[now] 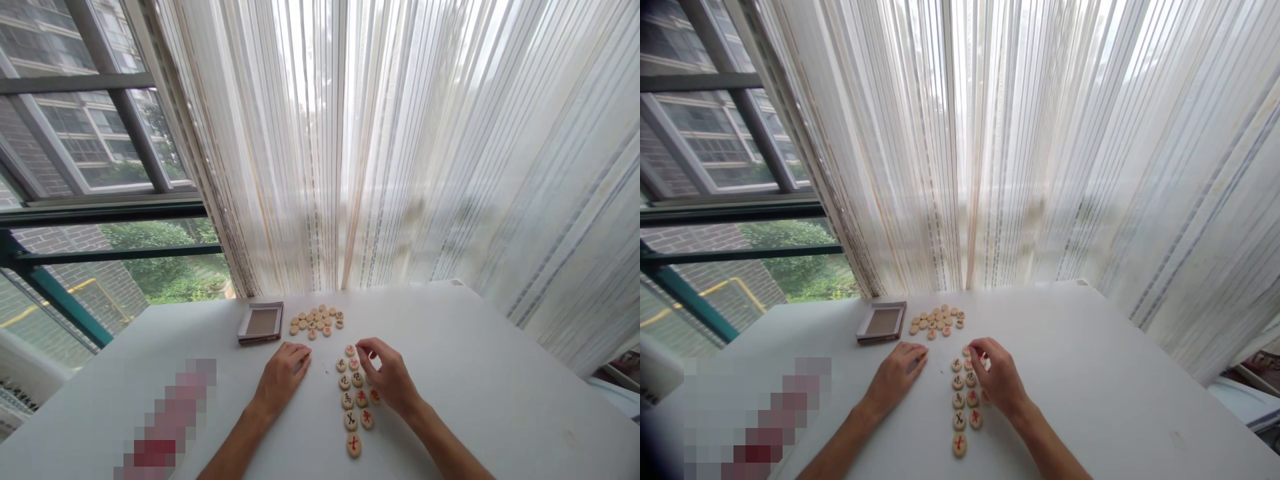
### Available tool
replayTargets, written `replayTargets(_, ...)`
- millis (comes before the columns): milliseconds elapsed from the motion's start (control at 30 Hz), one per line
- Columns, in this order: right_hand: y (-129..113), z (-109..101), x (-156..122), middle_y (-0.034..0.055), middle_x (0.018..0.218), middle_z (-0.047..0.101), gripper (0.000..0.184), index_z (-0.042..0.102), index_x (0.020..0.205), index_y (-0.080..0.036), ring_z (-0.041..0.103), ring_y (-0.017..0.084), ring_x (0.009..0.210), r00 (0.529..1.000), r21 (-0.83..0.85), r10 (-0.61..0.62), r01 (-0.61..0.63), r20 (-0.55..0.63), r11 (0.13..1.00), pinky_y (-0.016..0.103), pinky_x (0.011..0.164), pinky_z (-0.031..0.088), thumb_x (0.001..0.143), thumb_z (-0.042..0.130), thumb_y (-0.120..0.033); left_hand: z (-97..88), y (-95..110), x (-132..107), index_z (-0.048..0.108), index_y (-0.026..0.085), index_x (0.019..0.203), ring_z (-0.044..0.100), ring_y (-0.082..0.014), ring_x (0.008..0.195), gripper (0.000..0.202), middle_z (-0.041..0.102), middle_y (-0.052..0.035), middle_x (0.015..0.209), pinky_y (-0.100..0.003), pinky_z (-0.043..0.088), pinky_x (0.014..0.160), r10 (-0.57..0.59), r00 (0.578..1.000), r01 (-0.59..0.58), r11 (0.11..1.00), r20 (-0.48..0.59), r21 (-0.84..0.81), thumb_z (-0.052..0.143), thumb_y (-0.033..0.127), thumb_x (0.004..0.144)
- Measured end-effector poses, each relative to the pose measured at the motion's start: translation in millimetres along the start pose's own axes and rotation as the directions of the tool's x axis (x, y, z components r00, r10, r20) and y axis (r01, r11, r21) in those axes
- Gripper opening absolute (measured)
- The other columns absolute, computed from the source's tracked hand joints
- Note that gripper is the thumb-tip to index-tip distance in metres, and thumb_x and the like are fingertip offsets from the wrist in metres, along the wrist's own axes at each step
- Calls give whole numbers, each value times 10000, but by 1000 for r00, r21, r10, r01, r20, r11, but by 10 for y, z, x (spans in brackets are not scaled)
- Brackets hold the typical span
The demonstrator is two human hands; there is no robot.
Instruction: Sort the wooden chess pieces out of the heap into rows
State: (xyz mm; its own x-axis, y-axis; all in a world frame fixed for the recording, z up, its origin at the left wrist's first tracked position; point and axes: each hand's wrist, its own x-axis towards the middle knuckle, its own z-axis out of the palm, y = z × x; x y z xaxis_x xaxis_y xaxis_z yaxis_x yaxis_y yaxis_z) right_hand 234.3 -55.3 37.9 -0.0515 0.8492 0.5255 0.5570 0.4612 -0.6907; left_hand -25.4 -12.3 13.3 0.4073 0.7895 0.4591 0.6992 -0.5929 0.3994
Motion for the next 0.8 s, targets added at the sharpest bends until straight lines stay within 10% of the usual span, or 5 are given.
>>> replayTargets(167, -148, 75, -88, 37, 861, 643, 146, 650, 981, -220, 620, 171, 788, 986, 1, -97, 98, 139, 995, 288, 758, 516, 943, 512, -196, -59, 196, -37, 705, 209, 1044, 665, -218, 913, 239, 715, -81, 1024, -347, 533, 845, -95, 982, 152, 904, 160, -398, 632, 379, 893)
replayTargets(400, -298, 164, -190, 48, 1029, 635, 243, 641, 1100, -275, 630, 182, 914, 955, 102, -188, 168, 230, 980, 294, 829, 530, 876, 641, -181, 70, 396, -53, 668, 107, 970, 693, -184, 747, 335, 730, -94, 873, -259, 537, 643, -135, 909, 417, 322, 395, -850, 740, 396, 818)
replayTargets(800, -309, 220, -215, 31, 866, 630, 95, 658, 961, -231, 601, 161, 786, 962, 87, -138, 121, 235, 989, 269, 743, 507, 949, 584, -289, 104, 422, -107, 641, 106, 906, 738, -229, 772, 348, 760, -106, 835, -277, 554, 636, -132, 877, 481, 287, 463, -829, 751, 419, 802)
